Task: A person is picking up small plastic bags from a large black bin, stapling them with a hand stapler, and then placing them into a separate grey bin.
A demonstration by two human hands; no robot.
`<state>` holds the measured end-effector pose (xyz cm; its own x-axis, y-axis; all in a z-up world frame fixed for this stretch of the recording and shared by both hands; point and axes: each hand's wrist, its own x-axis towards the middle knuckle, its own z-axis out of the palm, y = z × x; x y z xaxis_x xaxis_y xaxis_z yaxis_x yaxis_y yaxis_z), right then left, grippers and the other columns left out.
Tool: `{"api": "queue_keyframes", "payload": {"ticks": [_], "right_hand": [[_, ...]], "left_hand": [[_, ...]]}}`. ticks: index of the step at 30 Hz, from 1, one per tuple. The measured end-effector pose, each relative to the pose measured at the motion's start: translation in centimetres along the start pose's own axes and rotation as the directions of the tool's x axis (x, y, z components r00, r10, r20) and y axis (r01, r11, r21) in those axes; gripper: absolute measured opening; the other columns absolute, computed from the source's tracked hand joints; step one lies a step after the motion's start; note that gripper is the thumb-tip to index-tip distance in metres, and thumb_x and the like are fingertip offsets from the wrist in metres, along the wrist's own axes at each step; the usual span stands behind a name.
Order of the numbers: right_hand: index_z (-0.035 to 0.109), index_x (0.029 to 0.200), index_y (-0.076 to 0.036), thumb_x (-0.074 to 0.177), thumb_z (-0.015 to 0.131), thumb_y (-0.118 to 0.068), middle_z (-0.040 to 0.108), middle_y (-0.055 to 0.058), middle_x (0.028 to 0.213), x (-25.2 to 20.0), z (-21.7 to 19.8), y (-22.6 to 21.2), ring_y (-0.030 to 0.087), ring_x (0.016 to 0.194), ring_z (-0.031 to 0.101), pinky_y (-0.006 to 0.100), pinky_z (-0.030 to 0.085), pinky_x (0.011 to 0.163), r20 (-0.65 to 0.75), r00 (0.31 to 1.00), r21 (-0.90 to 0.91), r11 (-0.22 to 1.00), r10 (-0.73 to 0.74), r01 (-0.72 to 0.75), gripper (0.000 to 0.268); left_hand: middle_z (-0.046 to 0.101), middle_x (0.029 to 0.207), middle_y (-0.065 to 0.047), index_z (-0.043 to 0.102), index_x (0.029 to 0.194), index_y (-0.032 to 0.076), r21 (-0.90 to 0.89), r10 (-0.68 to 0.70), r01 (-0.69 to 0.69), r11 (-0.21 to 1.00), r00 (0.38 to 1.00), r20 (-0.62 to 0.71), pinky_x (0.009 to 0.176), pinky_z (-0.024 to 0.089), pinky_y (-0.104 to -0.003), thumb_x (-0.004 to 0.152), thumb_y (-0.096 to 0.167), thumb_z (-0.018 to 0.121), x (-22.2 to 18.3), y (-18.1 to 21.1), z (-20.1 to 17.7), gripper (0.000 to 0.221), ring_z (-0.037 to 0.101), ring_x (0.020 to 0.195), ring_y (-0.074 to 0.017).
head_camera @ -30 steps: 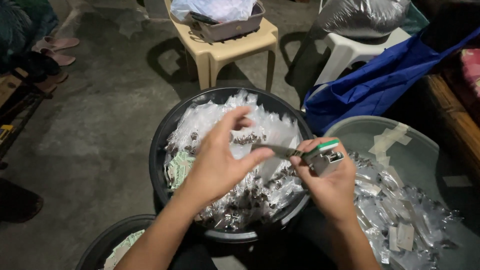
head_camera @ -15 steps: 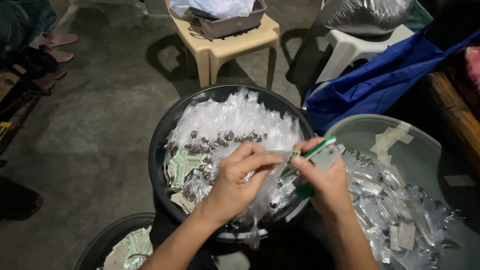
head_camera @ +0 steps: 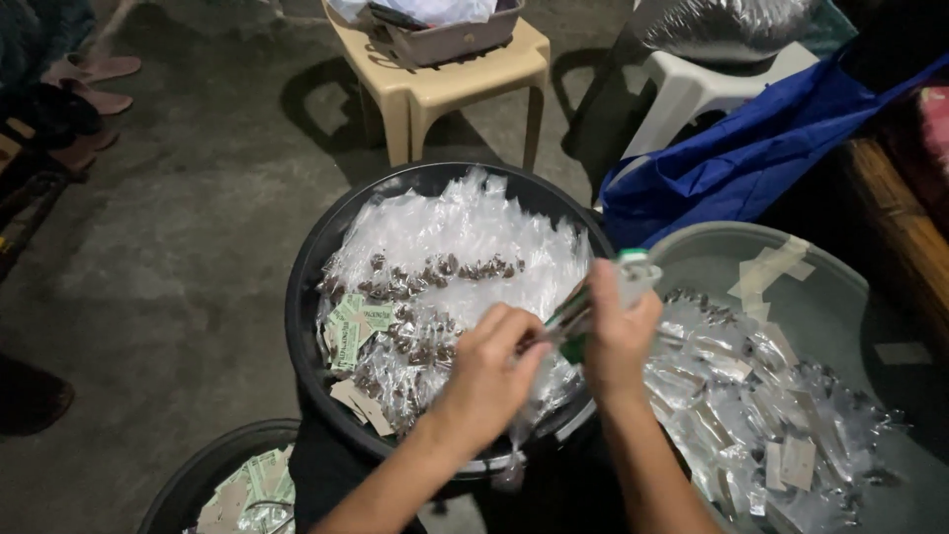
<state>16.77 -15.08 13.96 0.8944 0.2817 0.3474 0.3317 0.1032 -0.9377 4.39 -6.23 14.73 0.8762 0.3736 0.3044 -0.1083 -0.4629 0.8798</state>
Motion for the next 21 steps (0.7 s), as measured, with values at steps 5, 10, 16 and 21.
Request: {"api": "queue_keyframes", "payload": {"ticks": [5, 10, 16, 21], "right_hand": [[0.042, 0.067, -0.022, 0.099, 0.064, -0.04, 0.039, -0.01, 0.064, 1.2, 0.4, 1.9, 0.006, 0.06, 0.037, 0.028, 0.032, 0.055, -0.087, 0.995, -0.11, 0.992, 0.054, -0.064, 0.043], [0.069, 0.087, -0.013, 0.093, 0.071, -0.036, 0.067, -0.003, 0.08, 1.8, -1.9, 5.4, 0.008, 0.072, 0.059, 0.022, 0.045, 0.073, -0.029, 0.956, 0.075, 0.954, 0.293, -0.29, 0.025], [0.071, 0.103, 0.0, 0.072, 0.084, -0.007, 0.078, 0.013, 0.101, 1.0, -3.0, 5.5, 0.023, 0.091, 0.071, 0.033, 0.054, 0.09, 0.228, 0.875, -0.044, 0.902, 0.427, -0.429, 0.034], [0.065, 0.102, -0.003, 0.075, 0.081, -0.002, 0.075, 0.012, 0.102, 1.3, -3.9, 5.5, 0.023, 0.091, 0.069, 0.035, 0.054, 0.087, -0.079, 0.876, -0.084, 0.873, 0.475, -0.481, 0.031]], "left_hand": [[0.065, 0.096, -0.013, 0.065, 0.1, 0.0, 0.048, 0.137, -0.133, 0.99, 0.984, -0.11, 0.073, 0.059, -0.03, 0.088, 0.001, 0.074, -0.4, -1.7, 1.4, 0.014, 0.067, 0.081, -0.0227], [0.063, 0.094, -0.006, 0.066, 0.094, 0.006, -0.045, -0.114, 0.113, 0.993, 0.993, -0.02, 0.058, 0.054, -0.026, 0.092, 0.01, 0.071, 0.4, -3.0, 0.1, 0.007, 0.059, 0.068, -0.0155], [0.072, 0.097, -0.004, 0.065, 0.092, 0.012, -0.076, -0.335, 0.351, 0.933, 0.927, 0.17, 0.085, 0.068, -0.03, 0.089, 0.012, 0.074, 6.7, -3.7, -4.0, 0.009, 0.072, 0.09, -0.0181], [0.067, 0.122, -0.014, 0.07, 0.116, 0.009, 0.173, -0.359, 0.39, 0.904, 0.914, -0.188, 0.095, 0.058, -0.028, 0.092, -0.007, 0.056, 15.6, -15.5, -9.3, 0.032, 0.066, 0.109, -0.0232]]}}
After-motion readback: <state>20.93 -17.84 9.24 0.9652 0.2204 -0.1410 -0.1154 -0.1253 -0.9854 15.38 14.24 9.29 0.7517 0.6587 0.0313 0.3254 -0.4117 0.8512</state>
